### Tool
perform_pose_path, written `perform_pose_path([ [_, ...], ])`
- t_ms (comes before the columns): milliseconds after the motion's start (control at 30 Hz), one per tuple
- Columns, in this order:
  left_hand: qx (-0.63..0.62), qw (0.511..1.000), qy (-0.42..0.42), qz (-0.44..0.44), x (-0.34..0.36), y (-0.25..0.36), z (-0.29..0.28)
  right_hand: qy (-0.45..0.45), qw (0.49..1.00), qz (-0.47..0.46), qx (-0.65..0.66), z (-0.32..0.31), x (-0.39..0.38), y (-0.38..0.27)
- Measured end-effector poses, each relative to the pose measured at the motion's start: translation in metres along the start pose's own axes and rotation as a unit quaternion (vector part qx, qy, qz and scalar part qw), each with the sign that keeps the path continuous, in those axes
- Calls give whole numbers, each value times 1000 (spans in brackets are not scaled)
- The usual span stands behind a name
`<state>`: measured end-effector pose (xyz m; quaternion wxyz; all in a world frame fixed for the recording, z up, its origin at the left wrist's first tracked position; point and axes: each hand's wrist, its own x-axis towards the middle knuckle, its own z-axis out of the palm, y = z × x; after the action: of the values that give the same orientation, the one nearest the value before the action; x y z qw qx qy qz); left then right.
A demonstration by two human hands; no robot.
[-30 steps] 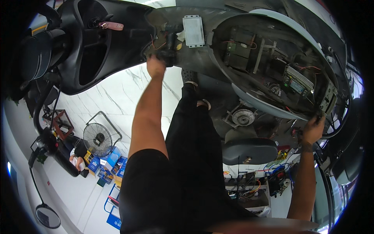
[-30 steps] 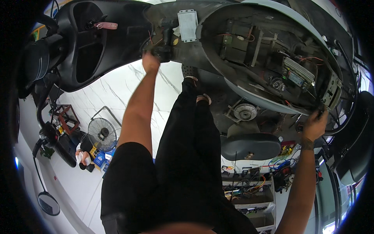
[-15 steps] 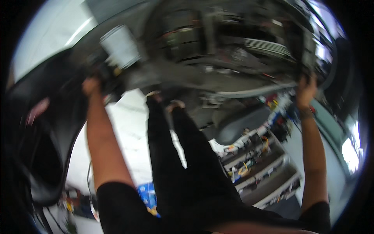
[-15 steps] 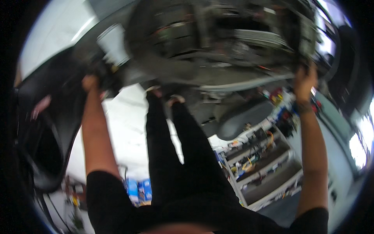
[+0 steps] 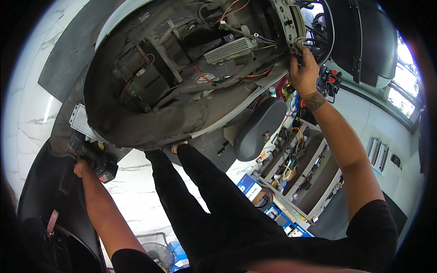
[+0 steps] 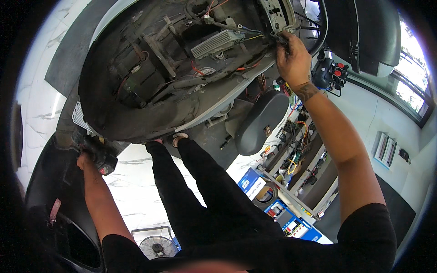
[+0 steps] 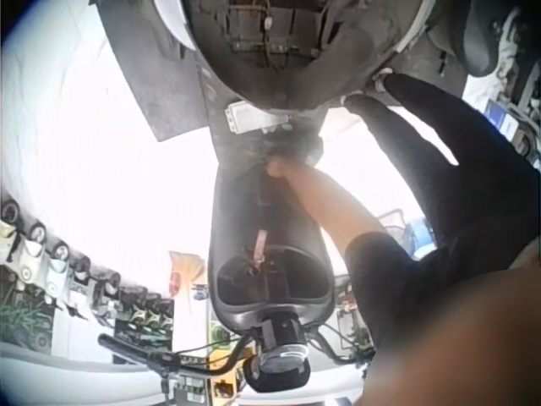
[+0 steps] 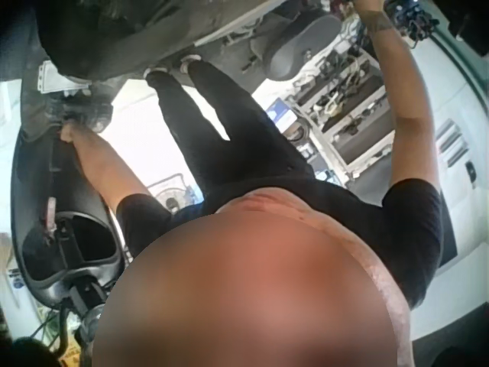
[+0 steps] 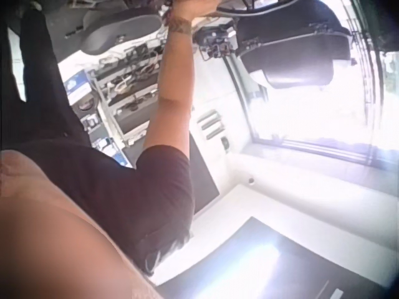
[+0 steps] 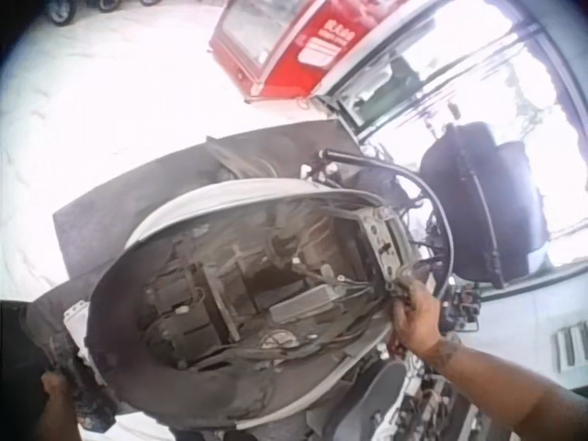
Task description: The person works on the internal components of a motorcycle, using a screwdriver to tighten screws and adjust wiring. They handle the battery and other electrical parts, ensuring connections are secure.
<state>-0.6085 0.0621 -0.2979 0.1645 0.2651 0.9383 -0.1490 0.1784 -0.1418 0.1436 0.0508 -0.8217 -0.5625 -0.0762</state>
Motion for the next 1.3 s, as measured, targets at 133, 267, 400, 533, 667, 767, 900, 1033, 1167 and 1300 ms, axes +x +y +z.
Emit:
perform_pose_path([
  [133, -4, 997, -20, 71, -32, -2, -27, -10, 1000, -6, 3, 2, -10, 15],
  [267, 218, 954, -90, 186, -118, -15, -101, -9, 1000, -9, 11, 15, -29, 56],
  [400, 400, 834, -152, 348, -216, 0, -185, -150, 981, 111, -48, 20, -31, 106],
  [533, 642, 541, -184, 511, -346, 79, -238, -82, 991, -2, -106, 24, -50, 119],
  [667, 492, 561, -163, 646, -482, 142, -304, -37, 999, -7, -33, 22, -64, 86],
  [767, 428, 535, -142, 714, -553, 180, -360, -70, 997, 24, -6, 17, -63, 66],
  [900, 375, 464, -137, 791, -645, 224, -385, -114, 991, 57, 35, 7, -64, 55],
  [1033, 350, 413, -224, 810, -692, 232, -367, -97, 990, 23, 102, -11, -60, 25],
  [1167, 3, 595, -454, 663, -659, 181, -375, -75, 925, 102, 358, -64, -33, -46],
  [1300, -190, 675, -518, 491, -605, 144, -402, -182, 850, 67, 490, -96, 11, -142],
])
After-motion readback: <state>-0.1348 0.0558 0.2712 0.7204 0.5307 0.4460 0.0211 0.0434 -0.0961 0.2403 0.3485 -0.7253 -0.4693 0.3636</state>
